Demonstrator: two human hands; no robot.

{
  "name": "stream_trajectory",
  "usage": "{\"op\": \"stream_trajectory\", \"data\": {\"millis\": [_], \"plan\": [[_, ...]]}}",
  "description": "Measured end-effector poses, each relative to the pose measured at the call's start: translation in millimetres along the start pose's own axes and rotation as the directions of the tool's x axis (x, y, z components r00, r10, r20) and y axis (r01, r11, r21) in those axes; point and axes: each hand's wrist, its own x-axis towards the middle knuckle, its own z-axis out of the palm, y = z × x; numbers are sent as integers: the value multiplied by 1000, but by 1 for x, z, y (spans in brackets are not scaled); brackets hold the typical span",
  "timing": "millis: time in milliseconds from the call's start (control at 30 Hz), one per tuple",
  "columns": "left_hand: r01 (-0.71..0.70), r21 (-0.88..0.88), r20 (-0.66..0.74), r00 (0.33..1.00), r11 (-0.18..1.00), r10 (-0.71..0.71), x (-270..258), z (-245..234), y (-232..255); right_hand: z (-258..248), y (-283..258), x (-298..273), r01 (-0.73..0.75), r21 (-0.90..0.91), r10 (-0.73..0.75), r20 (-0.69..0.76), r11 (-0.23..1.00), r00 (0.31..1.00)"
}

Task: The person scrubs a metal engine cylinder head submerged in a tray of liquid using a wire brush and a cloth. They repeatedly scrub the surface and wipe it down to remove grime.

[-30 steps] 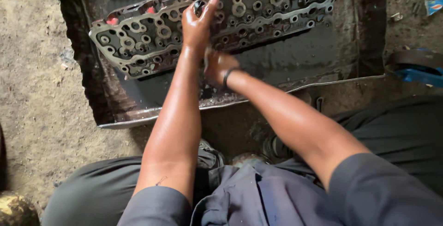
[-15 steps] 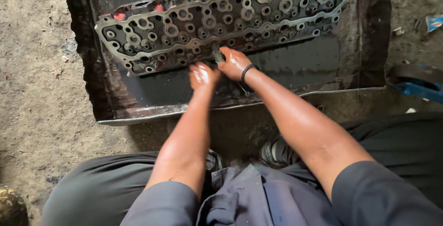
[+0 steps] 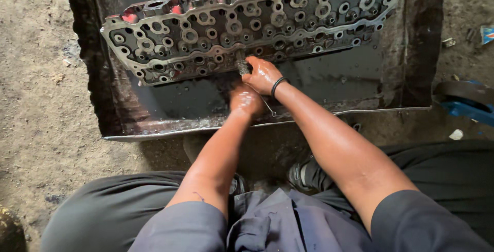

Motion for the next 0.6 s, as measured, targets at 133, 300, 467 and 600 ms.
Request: {"op": "stream_trajectory", "data": {"millis": [133,300,467,600], "plan": [[-82,37,-37,996,996,83,17,20,0,0,-2,2,-18,7,17,35,1000,999],[-41,-2,-93,995,999,40,24,47,-34,-3,-3,0,6,18,-4,-105,1000,994],[45,-170,-57,997,984,-55,28,69,-45,7,-8,7,7,-97,-5,14,995,1000],[144,-442,56,990,885,-133,43,52,-78,-5,-19,-6,20,-209,-4,77,978,997]]}}
